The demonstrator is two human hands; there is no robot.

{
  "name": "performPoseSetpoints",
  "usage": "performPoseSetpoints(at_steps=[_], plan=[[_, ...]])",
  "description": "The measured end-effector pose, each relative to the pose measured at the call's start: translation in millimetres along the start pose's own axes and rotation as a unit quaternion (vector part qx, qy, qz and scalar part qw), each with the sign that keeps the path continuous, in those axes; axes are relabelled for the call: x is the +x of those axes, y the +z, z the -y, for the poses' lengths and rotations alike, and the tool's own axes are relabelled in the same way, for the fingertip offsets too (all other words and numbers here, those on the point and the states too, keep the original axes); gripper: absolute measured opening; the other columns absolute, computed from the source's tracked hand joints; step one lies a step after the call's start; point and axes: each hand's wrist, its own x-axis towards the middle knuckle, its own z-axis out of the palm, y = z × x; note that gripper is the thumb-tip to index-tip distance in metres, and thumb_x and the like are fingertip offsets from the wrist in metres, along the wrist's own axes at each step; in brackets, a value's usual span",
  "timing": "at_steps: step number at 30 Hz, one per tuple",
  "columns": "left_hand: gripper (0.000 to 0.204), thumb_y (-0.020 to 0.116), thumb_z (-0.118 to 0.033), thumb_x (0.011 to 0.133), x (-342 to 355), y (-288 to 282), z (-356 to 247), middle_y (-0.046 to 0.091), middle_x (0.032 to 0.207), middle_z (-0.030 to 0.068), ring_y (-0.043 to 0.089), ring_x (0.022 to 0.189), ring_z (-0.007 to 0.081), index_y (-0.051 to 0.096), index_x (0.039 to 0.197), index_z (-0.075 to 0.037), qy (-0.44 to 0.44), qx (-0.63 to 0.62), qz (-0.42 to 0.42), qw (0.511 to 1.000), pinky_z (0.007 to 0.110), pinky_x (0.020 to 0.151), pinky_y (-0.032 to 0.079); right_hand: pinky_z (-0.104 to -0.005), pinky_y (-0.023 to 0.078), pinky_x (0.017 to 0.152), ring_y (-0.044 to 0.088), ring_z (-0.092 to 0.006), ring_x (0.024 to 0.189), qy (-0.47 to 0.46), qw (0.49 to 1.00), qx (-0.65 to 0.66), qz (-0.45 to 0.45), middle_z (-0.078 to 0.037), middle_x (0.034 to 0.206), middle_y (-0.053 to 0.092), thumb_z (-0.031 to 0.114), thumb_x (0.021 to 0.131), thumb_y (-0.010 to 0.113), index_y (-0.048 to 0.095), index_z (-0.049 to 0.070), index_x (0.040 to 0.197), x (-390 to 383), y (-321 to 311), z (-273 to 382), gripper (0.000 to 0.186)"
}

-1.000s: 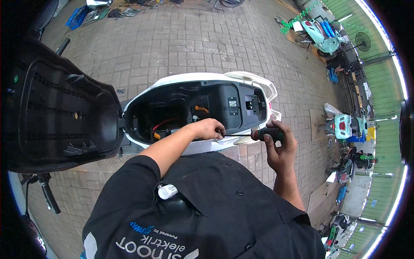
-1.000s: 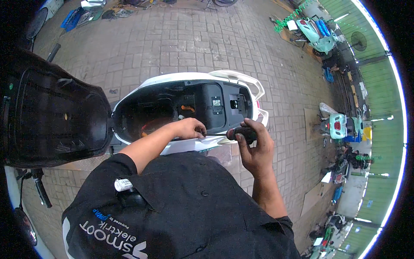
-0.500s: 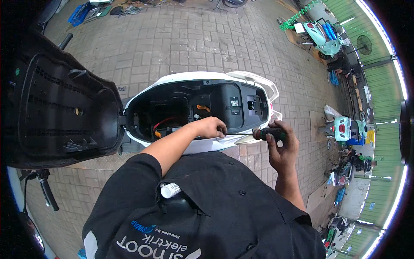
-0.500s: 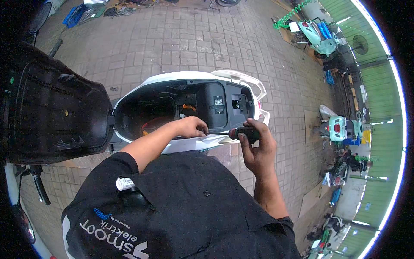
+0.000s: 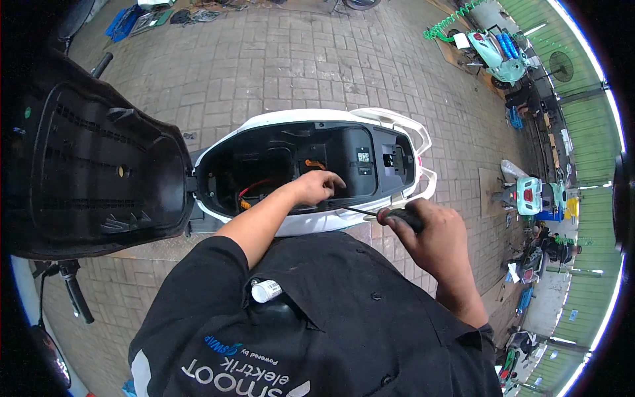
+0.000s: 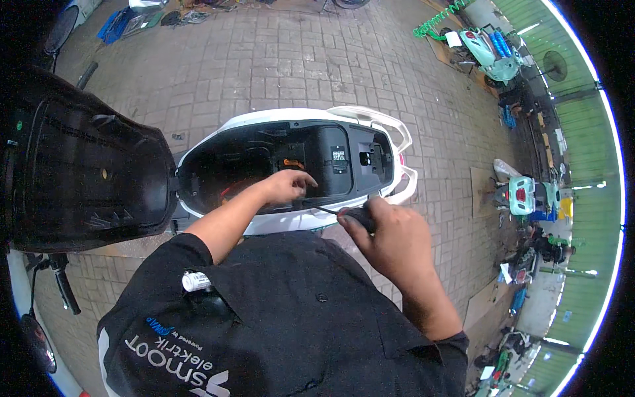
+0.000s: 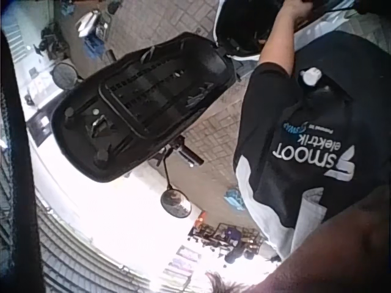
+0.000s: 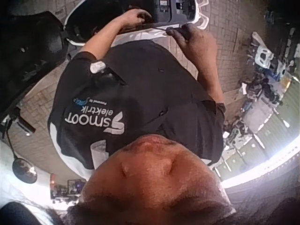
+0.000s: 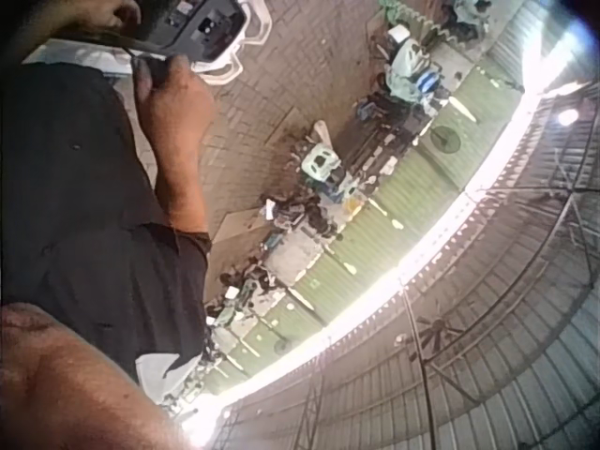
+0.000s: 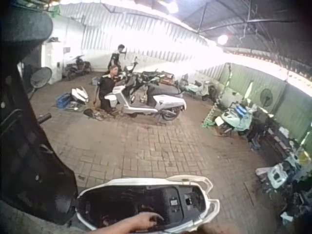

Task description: The person repairs internal components of a scooter using a screwdriver and a wrench. The person unscrews bolts, adjusts internal wiring and connectors, and uses the tools to secure parts within the storage compartment.

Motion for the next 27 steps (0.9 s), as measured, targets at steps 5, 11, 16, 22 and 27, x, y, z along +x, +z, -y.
performPoseSetpoints(at_steps=[5, 11, 16, 22, 27], plan=[[0.046, 0.055, -0.001, 0.078, -2.0, -13.3, 0.6, 0.069, 0.099, 0.0101, 0.065, 0.092, 0.0209, 0.067, 0.122, -0.007, -0.003, -0.039, -0.043, 0.998, 0.035, 0.089, 0.053, -0.0412, 0.052, 0.072, 0.064, -0.0307, 0.081, -0.223, 0.968, 0.074, 0.089, -0.009, 0.084, 0.062, 0.02, 0.084, 0.072, 0.065, 0.011, 0.095, 23.2, -6.4, -8.2, 0.016], [0.048, 0.065, -0.014, 0.086, -36.6, -18.4, -79.8, 0.064, 0.124, 0.0171, 0.061, 0.117, 0.0284, 0.061, 0.133, -0.008, 0.169, 0.019, 0.035, 0.985, 0.038, 0.105, 0.046, -0.0401, 0.052, 0.08, 0.062, -0.0277, 0.092, -0.26, 0.961, -0.028, 0.093, -0.006, 0.099, 0.06, 0.003, 0.081, 0.065, 0.07, 0.014, 0.099, 44.2, -29.4, -18.2, 0.022], [0.032, 0.067, -0.018, 0.088, -29.4, -13.2, -108.3, 0.071, 0.106, 0.0195, 0.066, 0.102, 0.0355, 0.071, 0.116, -0.004, 0.261, 0.129, 0.051, 0.955, 0.041, 0.091, 0.052, -0.0411, 0.053, 0.08, 0.062, -0.0303, 0.096, -0.289, 0.948, -0.002, 0.133, -0.007, 0.103, 0.061, -0.001, 0.076, 0.067, 0.07, 0.014, 0.105, 46.9, -26.3, -18.7, 0.033], [0.024, 0.074, -0.023, 0.081, -21.5, -10.7, -92.9, 0.07, 0.086, 0.0144, 0.068, 0.081, 0.0349, 0.071, 0.089, -0.001, 0.292, 0.126, -0.061, 0.946, 0.042, 0.071, 0.054, -0.0393, 0.05, 0.097, 0.057, -0.03, 0.119, -0.269, 0.915, 0.299, -0.018, -0.017, 0.137, 0.052, 0.014, 0.066, 0.088, 0.043, 0.008, 0.147, 46.8, 23.4, -59.6, 0.092], [0.026, 0.079, -0.022, 0.073, -9.5, 5.1, -93.0, 0.066, 0.086, 0.0121, 0.065, 0.084, 0.034, 0.067, 0.088, -0.004, 0.304, 0.138, -0.115, 0.936, 0.043, 0.077, 0.051, -0.0389, 0.047, 0.101, 0.062, -0.0274, 0.117, 0.014, 0.928, 0.36, 0.095, -0.016, 0.125, 0.064, 0.016, 0.07, 0.088, 0.055, 0.001, 0.133, 9.9, 127.8, -98.6, 0.072]])
